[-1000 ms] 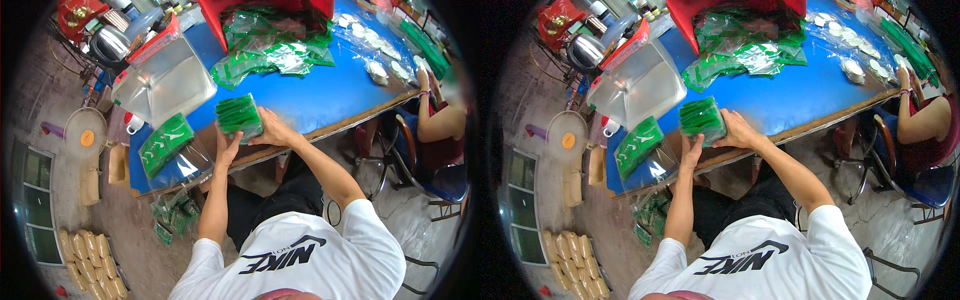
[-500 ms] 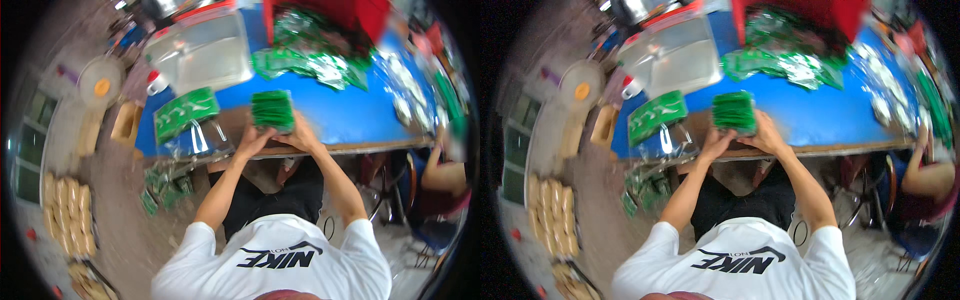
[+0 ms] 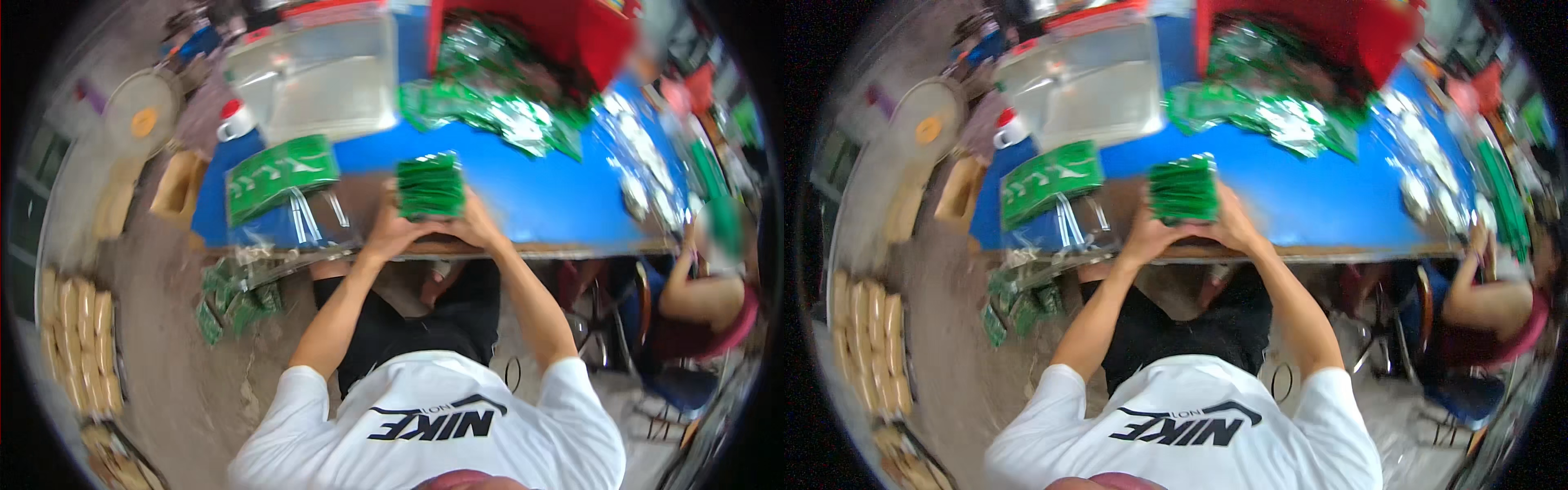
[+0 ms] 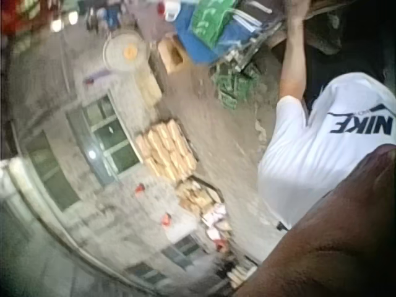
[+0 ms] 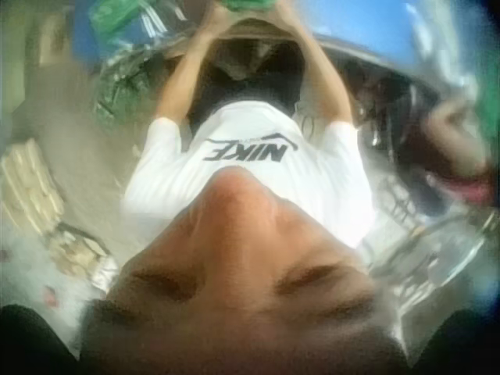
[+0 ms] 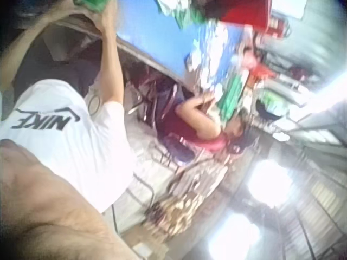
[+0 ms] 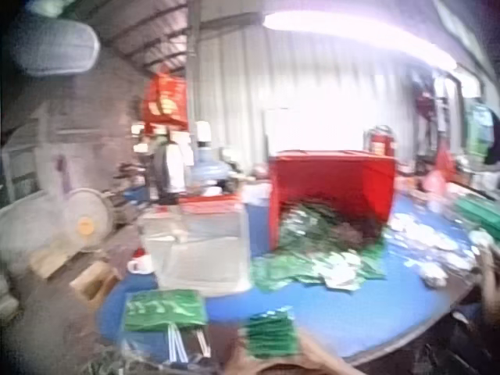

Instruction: Packaging green plastic packets into larger transparent bags.

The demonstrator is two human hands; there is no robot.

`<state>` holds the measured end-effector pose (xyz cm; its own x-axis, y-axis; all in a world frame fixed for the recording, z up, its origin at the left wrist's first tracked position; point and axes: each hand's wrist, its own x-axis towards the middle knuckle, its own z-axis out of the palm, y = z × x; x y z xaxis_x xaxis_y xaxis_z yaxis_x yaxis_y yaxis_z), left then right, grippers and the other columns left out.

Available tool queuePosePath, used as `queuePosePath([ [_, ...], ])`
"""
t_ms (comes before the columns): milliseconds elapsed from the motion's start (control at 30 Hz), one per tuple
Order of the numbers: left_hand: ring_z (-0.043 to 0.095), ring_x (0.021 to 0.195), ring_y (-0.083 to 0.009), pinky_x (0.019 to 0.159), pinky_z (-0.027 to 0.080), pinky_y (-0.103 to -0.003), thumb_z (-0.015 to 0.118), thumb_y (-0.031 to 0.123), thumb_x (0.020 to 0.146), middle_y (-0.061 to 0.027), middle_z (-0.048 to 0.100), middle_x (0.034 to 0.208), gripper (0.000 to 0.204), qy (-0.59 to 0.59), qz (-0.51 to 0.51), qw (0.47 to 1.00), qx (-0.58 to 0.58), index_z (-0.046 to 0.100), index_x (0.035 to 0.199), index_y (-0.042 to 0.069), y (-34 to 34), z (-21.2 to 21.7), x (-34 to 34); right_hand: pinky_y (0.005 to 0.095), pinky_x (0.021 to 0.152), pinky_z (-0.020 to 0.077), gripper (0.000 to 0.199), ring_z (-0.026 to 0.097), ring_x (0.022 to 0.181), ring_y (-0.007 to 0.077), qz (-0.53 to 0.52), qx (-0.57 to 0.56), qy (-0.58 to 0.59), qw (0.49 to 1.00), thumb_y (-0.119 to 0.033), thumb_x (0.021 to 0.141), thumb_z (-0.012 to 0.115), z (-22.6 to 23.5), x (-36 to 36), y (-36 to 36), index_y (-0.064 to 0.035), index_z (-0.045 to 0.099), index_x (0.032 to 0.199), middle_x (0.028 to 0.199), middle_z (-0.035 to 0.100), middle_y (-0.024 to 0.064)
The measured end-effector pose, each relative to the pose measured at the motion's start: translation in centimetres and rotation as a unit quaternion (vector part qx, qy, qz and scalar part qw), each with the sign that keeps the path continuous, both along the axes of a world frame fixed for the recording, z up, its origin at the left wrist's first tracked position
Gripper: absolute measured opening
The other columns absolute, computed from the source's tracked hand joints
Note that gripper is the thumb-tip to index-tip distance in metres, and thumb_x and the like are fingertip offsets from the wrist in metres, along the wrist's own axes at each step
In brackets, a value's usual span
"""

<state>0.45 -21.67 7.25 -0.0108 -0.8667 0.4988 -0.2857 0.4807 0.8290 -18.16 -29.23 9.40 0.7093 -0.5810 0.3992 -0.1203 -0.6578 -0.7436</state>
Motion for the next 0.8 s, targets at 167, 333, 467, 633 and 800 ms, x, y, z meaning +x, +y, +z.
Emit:
queuePosePath([
  [167,0.063,0.104,-0.0208,0.094,0.05,-0.035,0.091,0.015,0.069,-0.0072,0.066,0.117,0.066,0.018,0.012,0.994,0.108,0.059,0.125,0.001,2.2,3.2,-0.8,0.0451,0.095,0.0503,0.094,0.063,0.109,0.0408,0.0,0.075,-0.006,0.997,-0.034,0.061,0.091,0.5,-1.8,2.2,0.0021,0.045,0.135,0.12,0.063,0.028],
  [333,0.056,0.117,-0.0244,0.101,0.047,-0.039,0.087,0.021,0.069,-0.0095,0.055,0.129,0.087,0.306,-0.005,0.932,0.196,0.042,0.141,0.002,5.5,0.6,1.4,0.0425,0.073,0.0514,0.077,0.068,0.091,0.036,-0.101,0.133,0.075,0.983,-0.055,0.075,0.079,5.5,-2.7,7.7,0.0055,0.054,0.116,0.097,0.07,0.0221],
  [467,0.053,0.123,-0.0264,0.104,0.045,-0.043,0.084,0.03,0.069,-0.0113,0.051,0.134,0.093,0.425,-0.057,0.884,0.189,0.037,0.145,0.003,7.0,-4.0,2.8,0.0359,0.08,0.0557,0.108,0.068,0.097,0.0305,0.036,0.647,-0.13,0.751,-0.091,0.079,0.04,1.2,-3.1,8.8,0.0053,0.054,0.126,0.106,0.069,0.0219],
  [633,0.049,0.13,-0.0312,0.109,0.043,-0.045,0.073,0.043,0.083,-0.0155,0.048,0.141,0.087,0.382,-0.083,0.887,0.245,0.034,0.149,0.003,9.4,-1.2,-0.8,0.0436,0.094,0.0523,0.106,0.064,0.108,0.0342,0.333,0.776,-0.221,0.488,-0.091,0.077,0.04,0.7,0.4,14.4,-0.0098,0.047,0.144,0.133,0.056,0.0268],
  [800,0.049,0.132,-0.0327,0.113,0.04,-0.046,0.049,0.045,0.102,-0.0209,0.047,0.146,0.066,0.463,-0.214,0.81,0.29,0.038,0.149,0.001,8.0,1.2,-0.5,0.0472,0.103,0.0445,0.066,0.059,0.119,0.026,0.209,0.835,-0.273,0.43,-0.056,0.09,0.065,-0.4,-1.7,15.6,-0.0137,0.053,0.14,0.136,0.059,0.0057],
])
